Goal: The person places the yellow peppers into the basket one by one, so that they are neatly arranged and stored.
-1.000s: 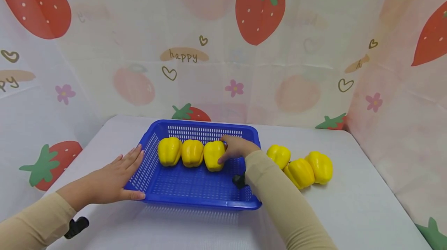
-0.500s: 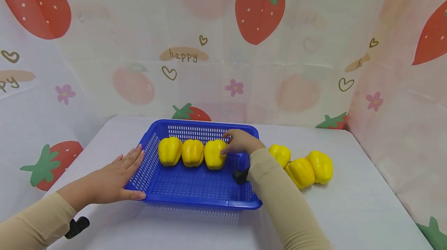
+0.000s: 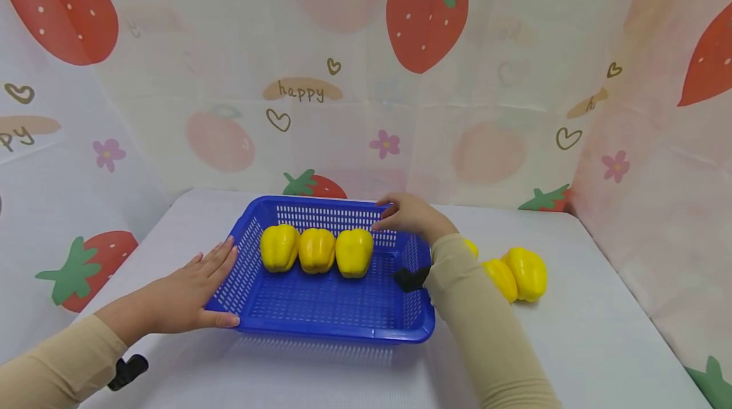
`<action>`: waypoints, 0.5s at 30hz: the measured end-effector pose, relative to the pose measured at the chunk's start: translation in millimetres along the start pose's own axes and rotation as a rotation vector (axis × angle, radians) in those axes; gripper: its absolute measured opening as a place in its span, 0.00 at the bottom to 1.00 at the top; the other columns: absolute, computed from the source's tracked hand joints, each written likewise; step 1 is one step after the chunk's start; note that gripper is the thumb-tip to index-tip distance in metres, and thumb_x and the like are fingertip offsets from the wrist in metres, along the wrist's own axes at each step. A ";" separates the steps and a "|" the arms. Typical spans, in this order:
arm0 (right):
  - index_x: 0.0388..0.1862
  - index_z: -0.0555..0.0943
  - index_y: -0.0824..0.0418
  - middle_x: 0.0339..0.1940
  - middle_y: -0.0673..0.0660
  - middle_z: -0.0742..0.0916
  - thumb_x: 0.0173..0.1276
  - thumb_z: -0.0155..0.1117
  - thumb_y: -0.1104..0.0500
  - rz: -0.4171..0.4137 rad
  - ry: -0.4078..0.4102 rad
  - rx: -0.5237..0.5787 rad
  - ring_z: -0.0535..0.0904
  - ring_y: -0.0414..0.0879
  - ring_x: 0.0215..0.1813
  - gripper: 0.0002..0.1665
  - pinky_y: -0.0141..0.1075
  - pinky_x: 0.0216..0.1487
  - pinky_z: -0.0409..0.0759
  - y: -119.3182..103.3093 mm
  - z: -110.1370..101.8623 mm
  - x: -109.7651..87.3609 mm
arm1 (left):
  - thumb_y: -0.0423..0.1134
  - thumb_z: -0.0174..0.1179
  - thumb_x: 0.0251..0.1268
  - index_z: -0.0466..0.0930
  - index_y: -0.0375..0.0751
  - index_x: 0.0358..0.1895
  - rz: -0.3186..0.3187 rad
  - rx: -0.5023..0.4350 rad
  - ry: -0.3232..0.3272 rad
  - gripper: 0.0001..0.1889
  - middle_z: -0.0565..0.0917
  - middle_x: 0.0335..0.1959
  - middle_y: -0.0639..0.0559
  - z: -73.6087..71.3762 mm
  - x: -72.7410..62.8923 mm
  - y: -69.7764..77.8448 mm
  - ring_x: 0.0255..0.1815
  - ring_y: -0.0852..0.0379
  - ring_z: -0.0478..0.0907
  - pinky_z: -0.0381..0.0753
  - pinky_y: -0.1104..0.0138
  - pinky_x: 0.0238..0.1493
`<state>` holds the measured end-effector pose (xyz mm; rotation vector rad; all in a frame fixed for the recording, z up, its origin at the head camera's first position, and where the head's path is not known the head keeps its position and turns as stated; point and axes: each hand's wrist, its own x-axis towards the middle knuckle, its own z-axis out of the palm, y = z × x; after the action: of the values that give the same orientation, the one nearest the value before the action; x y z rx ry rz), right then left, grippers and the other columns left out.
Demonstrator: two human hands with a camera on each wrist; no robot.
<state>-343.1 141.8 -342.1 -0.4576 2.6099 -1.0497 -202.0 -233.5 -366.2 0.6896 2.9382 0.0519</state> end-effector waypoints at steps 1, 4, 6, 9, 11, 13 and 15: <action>0.62 0.69 0.56 0.55 0.60 0.79 0.56 0.68 0.49 -0.006 0.000 -0.003 0.75 0.55 0.54 0.35 0.51 0.58 0.70 0.1 -3.7 -2.2 | 0.81 0.41 0.42 0.41 0.31 0.71 -0.001 -0.001 -0.001 0.63 0.40 0.73 0.37 0.1 0.0 -0.1 0.72 0.40 0.39 0.44 0.45 0.67; 0.63 0.68 0.53 0.56 0.58 0.78 0.56 0.67 0.48 0.001 0.008 -0.010 0.73 0.55 0.57 0.36 0.54 0.60 0.67 1.2 -14.9 -10.4 | 0.80 0.41 0.42 0.41 0.31 0.71 -0.004 -0.002 -0.003 0.62 0.40 0.73 0.37 0.2 0.0 -0.2 0.72 0.40 0.39 0.43 0.45 0.67; 0.63 0.67 0.50 0.57 0.57 0.77 0.56 0.68 0.48 0.009 0.011 -0.006 0.72 0.54 0.58 0.36 0.55 0.61 0.65 2.4 -22.6 -16.9 | 0.80 0.42 0.42 0.41 0.31 0.71 -0.004 -0.008 -0.005 0.62 0.40 0.73 0.37 0.2 0.0 -0.1 0.72 0.40 0.39 0.43 0.45 0.67; 0.63 0.67 0.49 0.58 0.57 0.77 0.55 0.68 0.46 0.018 0.027 0.005 0.71 0.55 0.59 0.37 0.54 0.60 0.66 4.9 -33.1 -26.1 | 0.80 0.43 0.43 0.41 0.31 0.71 -0.003 -0.010 -0.003 0.62 0.39 0.73 0.37 0.6 0.1 -0.4 0.72 0.39 0.39 0.43 0.45 0.67; 0.64 0.67 0.49 0.58 0.57 0.76 0.54 0.68 0.44 0.016 0.044 0.005 0.71 0.55 0.59 0.38 0.53 0.59 0.68 7.2 -39.7 -31.3 | 0.80 0.42 0.43 0.41 0.31 0.71 -0.002 -0.008 -0.001 0.62 0.39 0.73 0.37 1.0 0.3 -0.7 0.72 0.40 0.39 0.43 0.45 0.67; 0.64 0.66 0.50 0.58 0.58 0.76 0.54 0.68 0.44 0.009 0.059 0.005 0.71 0.56 0.59 0.39 0.54 0.59 0.68 10.2 -46.0 -36.4 | 0.80 0.42 0.43 0.41 0.32 0.71 -0.003 -0.006 -0.001 0.62 0.39 0.73 0.37 1.6 0.5 -1.2 0.72 0.40 0.39 0.43 0.45 0.67; 0.65 0.66 0.52 0.58 0.60 0.76 0.56 0.67 0.45 -0.003 0.068 0.001 0.72 0.57 0.58 0.39 0.54 0.59 0.68 13.4 -51.8 -41.8 | 0.80 0.42 0.43 0.40 0.32 0.71 -0.004 -0.005 -0.001 0.62 0.39 0.73 0.37 2.2 0.6 -1.6 0.72 0.40 0.39 0.43 0.45 0.67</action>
<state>-327.3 199.2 -309.5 -0.4329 2.6688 -1.0858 -203.0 -234.7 -368.5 0.6835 2.9373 0.0588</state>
